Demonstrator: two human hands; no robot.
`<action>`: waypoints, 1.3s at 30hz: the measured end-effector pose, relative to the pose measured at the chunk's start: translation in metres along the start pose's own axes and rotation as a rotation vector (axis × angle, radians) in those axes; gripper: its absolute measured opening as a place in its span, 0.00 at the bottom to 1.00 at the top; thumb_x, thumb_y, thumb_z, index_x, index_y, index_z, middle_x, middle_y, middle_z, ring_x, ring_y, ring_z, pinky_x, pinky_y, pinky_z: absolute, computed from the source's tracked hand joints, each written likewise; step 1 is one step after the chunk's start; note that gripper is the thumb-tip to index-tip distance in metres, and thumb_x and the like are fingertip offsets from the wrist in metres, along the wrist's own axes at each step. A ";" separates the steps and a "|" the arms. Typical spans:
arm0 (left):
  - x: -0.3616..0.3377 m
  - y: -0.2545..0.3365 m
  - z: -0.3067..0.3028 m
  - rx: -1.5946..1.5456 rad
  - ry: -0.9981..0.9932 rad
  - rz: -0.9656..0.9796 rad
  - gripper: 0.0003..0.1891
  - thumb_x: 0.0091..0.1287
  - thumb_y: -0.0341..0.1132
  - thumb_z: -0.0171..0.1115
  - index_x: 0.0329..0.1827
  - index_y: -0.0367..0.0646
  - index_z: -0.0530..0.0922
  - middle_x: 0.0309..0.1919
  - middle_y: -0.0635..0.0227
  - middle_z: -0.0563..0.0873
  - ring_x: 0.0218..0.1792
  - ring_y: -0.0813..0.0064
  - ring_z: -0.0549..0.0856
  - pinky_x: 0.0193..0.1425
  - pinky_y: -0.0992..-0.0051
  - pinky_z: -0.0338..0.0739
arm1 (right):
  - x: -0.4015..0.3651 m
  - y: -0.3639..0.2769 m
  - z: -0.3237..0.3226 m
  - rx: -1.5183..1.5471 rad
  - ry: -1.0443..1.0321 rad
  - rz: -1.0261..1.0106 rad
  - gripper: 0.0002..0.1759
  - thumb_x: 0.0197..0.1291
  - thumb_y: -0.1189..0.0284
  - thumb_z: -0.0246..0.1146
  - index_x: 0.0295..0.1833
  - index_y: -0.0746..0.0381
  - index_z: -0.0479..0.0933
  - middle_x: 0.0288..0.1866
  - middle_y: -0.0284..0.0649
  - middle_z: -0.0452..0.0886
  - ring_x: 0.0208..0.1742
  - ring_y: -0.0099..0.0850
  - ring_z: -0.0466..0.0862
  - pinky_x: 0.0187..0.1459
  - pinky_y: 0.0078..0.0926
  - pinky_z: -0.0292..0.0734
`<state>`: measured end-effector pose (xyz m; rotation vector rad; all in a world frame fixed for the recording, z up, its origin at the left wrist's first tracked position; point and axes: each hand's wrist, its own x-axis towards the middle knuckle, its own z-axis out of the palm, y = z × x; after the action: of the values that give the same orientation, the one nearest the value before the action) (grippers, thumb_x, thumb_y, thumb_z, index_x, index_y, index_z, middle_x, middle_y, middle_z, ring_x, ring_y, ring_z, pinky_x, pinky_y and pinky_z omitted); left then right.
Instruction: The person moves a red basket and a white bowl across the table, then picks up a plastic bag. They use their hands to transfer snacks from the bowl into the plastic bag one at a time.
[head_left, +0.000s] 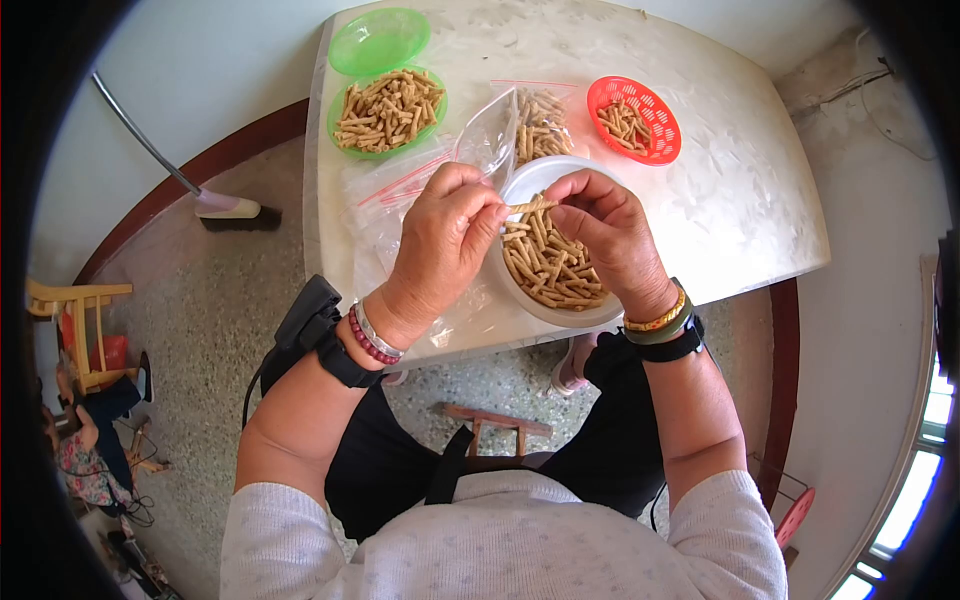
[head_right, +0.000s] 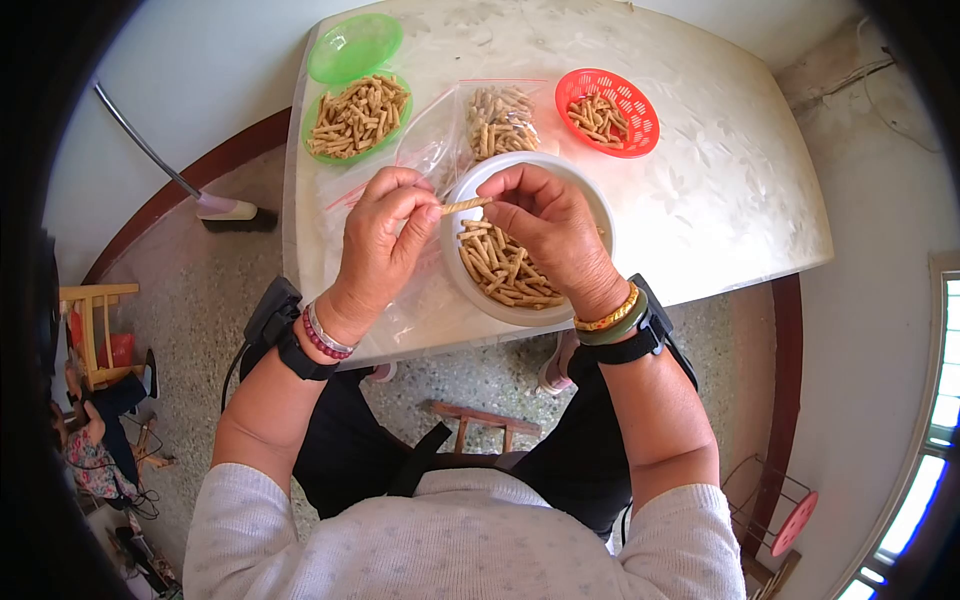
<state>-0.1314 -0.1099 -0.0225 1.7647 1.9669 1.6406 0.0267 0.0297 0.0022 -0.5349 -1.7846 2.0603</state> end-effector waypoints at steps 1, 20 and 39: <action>0.000 0.000 0.000 0.000 0.000 0.000 0.05 0.69 0.29 0.63 0.39 0.35 0.79 0.40 0.61 0.80 0.40 0.66 0.82 0.44 0.72 0.79 | 0.000 -0.001 0.000 -0.004 -0.001 0.010 0.08 0.67 0.79 0.63 0.50 0.65 0.78 0.44 0.31 0.82 0.46 0.18 0.80 0.51 0.17 0.75; -0.001 0.002 0.002 -0.107 -0.005 -0.075 0.08 0.65 0.22 0.66 0.43 0.38 0.77 0.43 0.64 0.79 0.38 0.75 0.82 0.43 0.76 0.81 | -0.002 -0.001 0.000 0.049 -0.013 -0.009 0.10 0.66 0.79 0.64 0.52 0.66 0.78 0.46 0.32 0.82 0.47 0.19 0.80 0.52 0.18 0.76; -0.001 0.002 0.006 -0.115 0.024 -0.026 0.14 0.59 0.17 0.66 0.45 0.39 0.75 0.42 0.62 0.78 0.35 0.70 0.83 0.39 0.73 0.81 | 0.001 0.005 -0.002 -0.243 -0.024 0.132 0.18 0.74 0.60 0.58 0.41 0.63 0.82 0.30 0.25 0.76 0.33 0.14 0.70 0.36 0.14 0.68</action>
<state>-0.1259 -0.1071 -0.0246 1.6802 1.8556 1.7366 0.0268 0.0308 -0.0031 -0.7159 -2.0804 1.9501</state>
